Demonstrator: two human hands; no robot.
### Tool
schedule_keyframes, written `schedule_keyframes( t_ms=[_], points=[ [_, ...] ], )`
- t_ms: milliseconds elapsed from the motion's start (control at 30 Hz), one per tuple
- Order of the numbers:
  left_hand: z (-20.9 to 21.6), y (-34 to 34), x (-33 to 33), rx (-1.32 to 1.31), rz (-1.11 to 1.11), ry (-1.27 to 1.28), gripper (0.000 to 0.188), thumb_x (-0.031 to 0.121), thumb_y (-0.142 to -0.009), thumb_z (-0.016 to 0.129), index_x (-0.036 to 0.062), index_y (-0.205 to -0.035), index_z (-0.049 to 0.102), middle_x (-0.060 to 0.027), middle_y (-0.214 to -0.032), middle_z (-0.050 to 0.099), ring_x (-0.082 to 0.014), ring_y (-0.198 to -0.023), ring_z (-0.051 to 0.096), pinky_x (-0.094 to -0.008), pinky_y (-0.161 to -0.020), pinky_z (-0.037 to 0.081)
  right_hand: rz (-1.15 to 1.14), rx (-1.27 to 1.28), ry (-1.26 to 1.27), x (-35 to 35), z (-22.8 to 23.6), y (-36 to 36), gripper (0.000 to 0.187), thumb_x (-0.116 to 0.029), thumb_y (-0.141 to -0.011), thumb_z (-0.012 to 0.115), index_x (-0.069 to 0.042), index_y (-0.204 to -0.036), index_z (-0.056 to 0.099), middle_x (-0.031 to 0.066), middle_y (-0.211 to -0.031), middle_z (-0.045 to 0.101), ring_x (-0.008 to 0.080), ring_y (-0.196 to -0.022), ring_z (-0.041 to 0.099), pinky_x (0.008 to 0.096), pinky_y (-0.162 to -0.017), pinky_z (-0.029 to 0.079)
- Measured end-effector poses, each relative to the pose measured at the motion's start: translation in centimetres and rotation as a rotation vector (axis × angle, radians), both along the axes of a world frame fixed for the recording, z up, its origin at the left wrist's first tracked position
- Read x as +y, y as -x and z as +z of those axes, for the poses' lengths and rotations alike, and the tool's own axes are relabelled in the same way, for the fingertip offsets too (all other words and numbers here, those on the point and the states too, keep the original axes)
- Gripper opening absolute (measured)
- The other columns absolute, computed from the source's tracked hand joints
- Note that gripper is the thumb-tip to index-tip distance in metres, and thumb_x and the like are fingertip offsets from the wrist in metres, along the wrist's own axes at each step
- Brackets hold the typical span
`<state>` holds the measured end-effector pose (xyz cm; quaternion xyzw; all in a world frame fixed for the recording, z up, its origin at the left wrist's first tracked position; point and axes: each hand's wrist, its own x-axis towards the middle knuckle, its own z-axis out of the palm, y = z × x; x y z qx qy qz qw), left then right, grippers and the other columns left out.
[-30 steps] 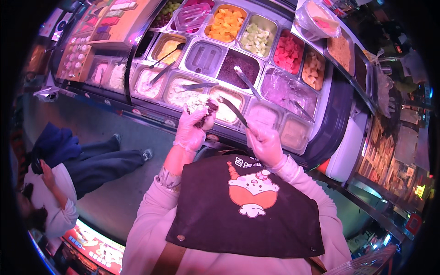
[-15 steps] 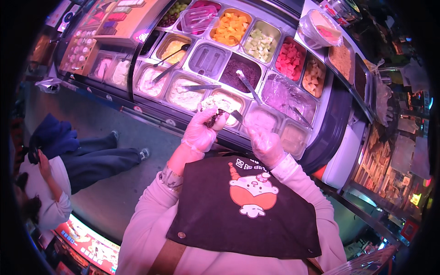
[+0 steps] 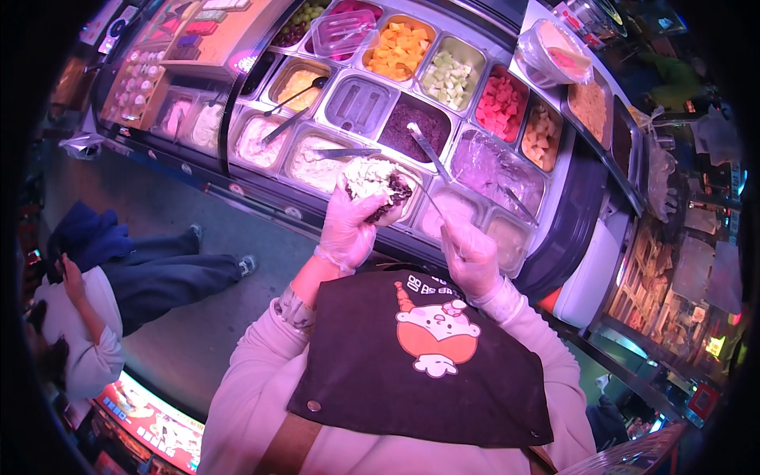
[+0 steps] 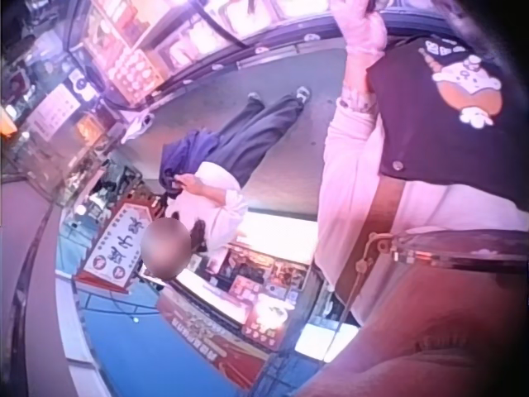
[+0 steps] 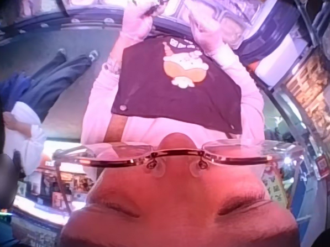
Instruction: The person scoops purple sticky rice and white cream into a plastic bag, then adds diced watermelon, mango, and dragon fruit. The person seals the bag and rolls the contents into a ball, then coats it in a crumbly topping before presenting the finished item.
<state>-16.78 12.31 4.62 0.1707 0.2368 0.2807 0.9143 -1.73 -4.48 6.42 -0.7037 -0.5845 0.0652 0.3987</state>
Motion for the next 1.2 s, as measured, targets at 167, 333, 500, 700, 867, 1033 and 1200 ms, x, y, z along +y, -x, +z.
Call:
schedule_keyframes(
  t_ms=[167,333,500,700,867,1033,1200],
  points=[
    [-0.6,-0.8,-0.2,0.142,0.243,-0.353,0.076,-0.015,-0.079,0.078,0.0054,-0.141,0.04,-0.0108,-0.124,0.062,-0.0216,-0.11,0.068,-0.0344,-0.093,0.061,-0.037,0.433,0.181,-0.2,2.5,1.2,0.019,-0.002,-0.099,0.065,0.002,-0.116,0.07,0.0061,-0.071,0.064,0.0148,-0.06,0.06,0.0284,-0.056,0.046],
    [-1.1,-1.0,0.0,0.209,0.347,-0.635,0.095,-0.012,-0.07,0.086,0.005,-0.149,0.036,-0.0101,-0.128,0.058,-0.0202,-0.113,0.065,-0.0348,-0.095,0.059,-0.135,1.274,0.502,0.0,6.6,1.3,0.024,-0.014,-0.104,0.062,0.003,-0.119,0.069,-0.0024,-0.067,0.061,0.0033,-0.055,0.049,0.0218,-0.051,0.036],
    [-1.6,-0.9,0.2,0.34,0.361,-0.778,0.099,-0.008,-0.067,0.091,0.0028,-0.15,0.037,-0.0095,-0.131,0.053,-0.0193,-0.116,0.061,-0.0329,-0.098,0.055,-0.125,1.364,0.534,0.5,7.7,1.3,0.021,-0.014,-0.105,0.061,0.002,-0.117,0.066,-0.0032,-0.066,0.057,0.003,-0.054,0.046,0.022,-0.05,0.034],
    [-1.7,-1.3,0.6,0.417,0.333,-0.829,0.092,-0.006,-0.068,0.091,0.0012,-0.145,0.042,-0.0092,-0.13,0.053,-0.0187,-0.115,0.06,-0.0316,-0.1,0.053,-0.097,1.118,0.344,-0.2,5.9,2.9,0.02,-0.013,-0.105,0.061,0.0,-0.091,0.067,-0.001,-0.064,0.058,0.0055,-0.052,0.048,0.025,-0.048,0.036],
    [-1.2,-2.6,0.0,0.34,0.374,-0.708,0.084,-0.012,-0.072,0.085,0.0017,-0.143,0.042,-0.0093,-0.123,0.058,-0.0186,-0.107,0.065,-0.0319,-0.093,0.057,-0.078,0.788,0.348,-0.5,6.0,2.5,0.017,-0.007,-0.105,0.059,0.003,-0.094,0.067,-0.0007,-0.063,0.057,0.0054,-0.056,0.052,0.0262,-0.051,0.041],
    [-1.9,-2.6,1.7,0.255,0.282,-0.46,0.073,-0.017,-0.079,0.075,0.0067,-0.14,0.043,-0.0112,-0.121,0.063,-0.022,-0.103,0.071,-0.0344,-0.081,0.063,-0.1,0.479,0.25,-2.0,4.8,0.9,0.017,-0.006,-0.104,0.058,0.006,-0.096,0.066,-0.001,-0.064,0.058,0.0071,-0.057,0.054,0.0269,-0.051,0.042],
    [-0.5,-2.0,1.8,0.107,0.086,-0.308,0.077,-0.015,-0.084,0.07,0.0121,-0.148,0.038,-0.0108,-0.122,0.063,-0.0228,-0.104,0.07,-0.0376,-0.08,0.065,-0.183,1.226,0.167,0.4,0.0,-2.1,0.025,-0.017,-0.108,0.052,0.004,-0.12,0.061,0.0102,-0.102,0.071,0.0154,-0.083,0.068,0.029,-0.072,0.055]
  ],
)
